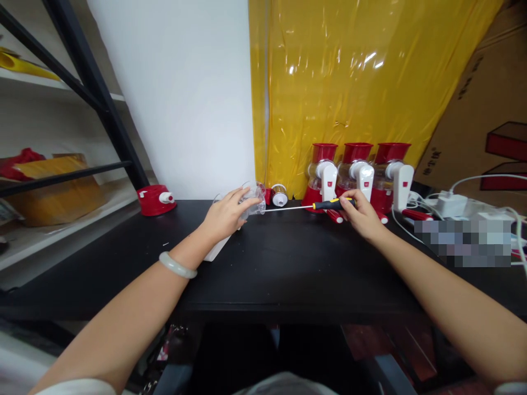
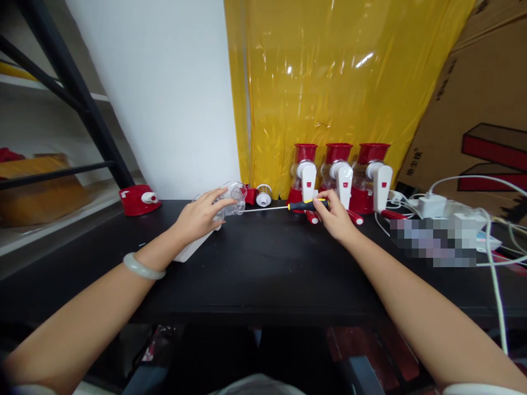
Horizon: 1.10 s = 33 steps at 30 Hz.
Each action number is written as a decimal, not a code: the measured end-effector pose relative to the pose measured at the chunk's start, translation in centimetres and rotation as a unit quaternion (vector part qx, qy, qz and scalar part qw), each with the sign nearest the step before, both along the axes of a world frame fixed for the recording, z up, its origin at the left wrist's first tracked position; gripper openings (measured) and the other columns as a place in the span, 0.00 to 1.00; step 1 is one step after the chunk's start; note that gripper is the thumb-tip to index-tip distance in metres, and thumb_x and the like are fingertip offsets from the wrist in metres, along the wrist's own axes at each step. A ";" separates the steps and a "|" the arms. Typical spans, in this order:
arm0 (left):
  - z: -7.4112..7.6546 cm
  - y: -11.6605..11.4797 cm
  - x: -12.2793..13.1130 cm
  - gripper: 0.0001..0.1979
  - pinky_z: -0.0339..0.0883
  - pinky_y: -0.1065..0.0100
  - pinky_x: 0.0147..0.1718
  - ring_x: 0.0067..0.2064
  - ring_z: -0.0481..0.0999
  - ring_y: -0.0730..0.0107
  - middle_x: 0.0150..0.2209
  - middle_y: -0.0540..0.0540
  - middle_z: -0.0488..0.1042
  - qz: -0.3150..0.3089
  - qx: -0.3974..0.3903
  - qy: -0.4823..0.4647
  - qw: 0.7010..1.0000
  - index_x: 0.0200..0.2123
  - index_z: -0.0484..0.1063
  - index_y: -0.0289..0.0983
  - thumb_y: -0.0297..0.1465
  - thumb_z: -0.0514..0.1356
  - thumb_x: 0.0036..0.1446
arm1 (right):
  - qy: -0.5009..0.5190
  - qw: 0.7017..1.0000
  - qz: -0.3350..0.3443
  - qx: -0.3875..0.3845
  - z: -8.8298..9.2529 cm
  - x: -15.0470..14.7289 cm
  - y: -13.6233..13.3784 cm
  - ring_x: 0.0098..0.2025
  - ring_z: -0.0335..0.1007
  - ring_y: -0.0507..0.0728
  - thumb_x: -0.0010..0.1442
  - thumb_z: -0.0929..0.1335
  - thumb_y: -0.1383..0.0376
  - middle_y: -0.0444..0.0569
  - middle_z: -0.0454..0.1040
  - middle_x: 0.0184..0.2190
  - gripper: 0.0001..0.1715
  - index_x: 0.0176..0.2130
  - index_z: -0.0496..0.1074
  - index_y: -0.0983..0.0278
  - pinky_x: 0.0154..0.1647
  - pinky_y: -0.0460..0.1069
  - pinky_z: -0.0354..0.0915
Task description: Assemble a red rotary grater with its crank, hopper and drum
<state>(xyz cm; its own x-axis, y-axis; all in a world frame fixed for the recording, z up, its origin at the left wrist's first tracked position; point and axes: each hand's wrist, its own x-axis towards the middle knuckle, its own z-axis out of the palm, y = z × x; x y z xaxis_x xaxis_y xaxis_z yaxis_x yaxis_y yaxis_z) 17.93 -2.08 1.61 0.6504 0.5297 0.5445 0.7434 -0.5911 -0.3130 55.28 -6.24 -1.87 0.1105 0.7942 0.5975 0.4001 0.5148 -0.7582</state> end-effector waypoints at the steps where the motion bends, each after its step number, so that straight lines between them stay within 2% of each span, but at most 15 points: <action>1: 0.0 0.0 0.0 0.31 0.71 0.54 0.51 0.65 0.61 0.51 0.67 0.42 0.58 -0.001 -0.004 -0.002 1.000 0.61 0.63 0.50 0.26 0.63 0.54 | -0.010 1.000 -0.006 -0.005 0.0 0.0 0.0 0.19 0.56 0.51 0.61 0.65 0.46 0.38 0.61 0.17 0.20 0.38 0.62 0.59 0.21 0.47 0.53; 4: 0.1 -0.1 0.0 0.31 0.71 0.54 0.51 0.66 0.60 0.51 0.67 0.43 0.58 0.002 -0.015 -0.010 1.000 0.61 0.62 0.50 0.26 0.63 0.54 | -0.024 1.000 -0.016 0.011 0.0 0.1 0.0 0.20 0.58 0.51 0.62 0.64 0.46 0.40 0.63 0.21 0.20 0.39 0.62 0.59 0.22 0.48 0.57; 7: 0.1 -0.1 0.0 0.31 0.71 0.54 0.51 0.66 0.60 0.52 0.67 0.44 0.58 0.008 -0.020 -0.013 1.000 0.60 0.62 0.50 0.27 0.63 0.54 | -0.030 0.997 -0.017 0.062 -0.3 0.3 0.2 0.32 0.67 0.54 0.59 0.67 0.48 0.45 0.69 0.35 0.21 0.45 0.63 0.57 0.34 0.52 0.66; 9: 0.1 0.0 0.0 0.32 0.71 0.54 0.51 0.66 0.60 0.52 0.67 0.44 0.57 0.013 -0.022 -0.015 1.000 0.61 0.62 0.51 0.27 0.63 0.54 | -0.036 0.995 -0.025 0.086 -0.4 0.4 0.3 0.40 0.69 0.56 0.58 0.68 0.49 0.48 0.68 0.43 0.23 0.47 0.62 0.56 0.41 0.54 0.68; 10: 0.1 0.0 0.0 0.32 0.71 0.54 0.51 0.66 0.60 0.52 0.67 0.45 0.57 0.015 -0.023 -0.015 1.000 0.61 0.62 0.51 0.27 0.63 0.54 | -0.037 0.995 -0.028 0.090 -0.5 0.4 0.2 0.41 0.69 0.56 0.58 0.69 0.49 0.48 0.67 0.44 0.23 0.47 0.62 0.56 0.42 0.54 0.68; 16: 0.2 0.1 -0.1 0.32 0.68 0.53 0.55 0.67 0.58 0.52 0.68 0.44 0.56 0.009 -0.045 -0.020 0.999 0.60 0.62 0.49 0.27 0.64 0.54 | -0.028 0.998 -0.007 0.053 0.0 0.1 -0.1 0.28 0.64 0.52 0.60 0.67 0.48 0.44 0.67 0.33 0.21 0.45 0.63 0.58 0.30 0.50 0.66; 21: 0.3 0.0 -0.1 0.32 0.67 0.53 0.55 0.67 0.58 0.52 0.68 0.45 0.56 0.005 -0.055 -0.026 0.998 0.60 0.62 0.49 0.27 0.64 0.53 | -0.041 0.999 -0.022 0.010 0.1 0.1 -0.1 0.23 0.60 0.51 0.60 0.66 0.47 0.42 0.66 0.27 0.21 0.41 0.65 0.60 0.23 0.48 0.61; 24: 0.3 0.0 -0.1 0.32 0.67 0.53 0.55 0.67 0.57 0.52 0.68 0.45 0.57 0.003 -0.057 -0.029 0.998 0.60 0.62 0.50 0.26 0.64 0.53 | -0.033 0.999 -0.022 0.036 0.0 0.0 -0.1 0.28 0.66 0.53 0.62 0.64 0.48 0.45 0.68 0.31 0.19 0.44 0.65 0.59 0.28 0.50 0.65; 28: 0.3 0.1 -0.1 0.33 0.67 0.53 0.56 0.67 0.58 0.52 0.68 0.46 0.56 0.004 -0.061 -0.033 0.998 0.60 0.62 0.50 0.27 0.65 0.52 | -0.033 0.994 -0.014 0.099 -0.1 -0.1 -0.3 0.44 0.70 0.58 0.59 0.68 0.52 0.48 0.68 0.43 0.21 0.49 0.62 0.56 0.46 0.55 0.68; 30: 0.3 0.1 -0.1 0.33 0.66 0.53 0.57 0.67 0.57 0.52 0.68 0.46 0.56 0.004 -0.062 -0.034 0.997 0.60 0.62 0.50 0.26 0.65 0.52 | -0.036 0.996 -0.011 0.087 0.0 -0.2 -0.4 0.44 0.70 0.57 0.58 0.69 0.53 0.48 0.68 0.43 0.21 0.48 0.63 0.56 0.47 0.55 0.67; 33: 0.3 0.1 -0.1 0.33 0.66 0.54 0.57 0.67 0.57 0.53 0.68 0.46 0.56 0.004 -0.064 -0.037 0.997 0.60 0.62 0.50 0.26 0.65 0.52 | -0.011 0.999 0.010 0.049 0.3 -0.5 -0.8 0.34 0.70 0.54 0.59 0.68 0.52 0.45 0.69 0.37 0.20 0.46 0.63 0.58 0.39 0.52 0.69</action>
<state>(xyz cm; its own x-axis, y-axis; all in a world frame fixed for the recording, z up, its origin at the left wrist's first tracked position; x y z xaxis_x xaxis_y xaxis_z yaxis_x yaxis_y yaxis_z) 17.81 -2.00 1.88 0.6066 0.6025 0.5187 0.7663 -0.6168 -0.1797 54.77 -7.06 -1.62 0.0809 0.7341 0.6742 0.4058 0.5936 -0.6950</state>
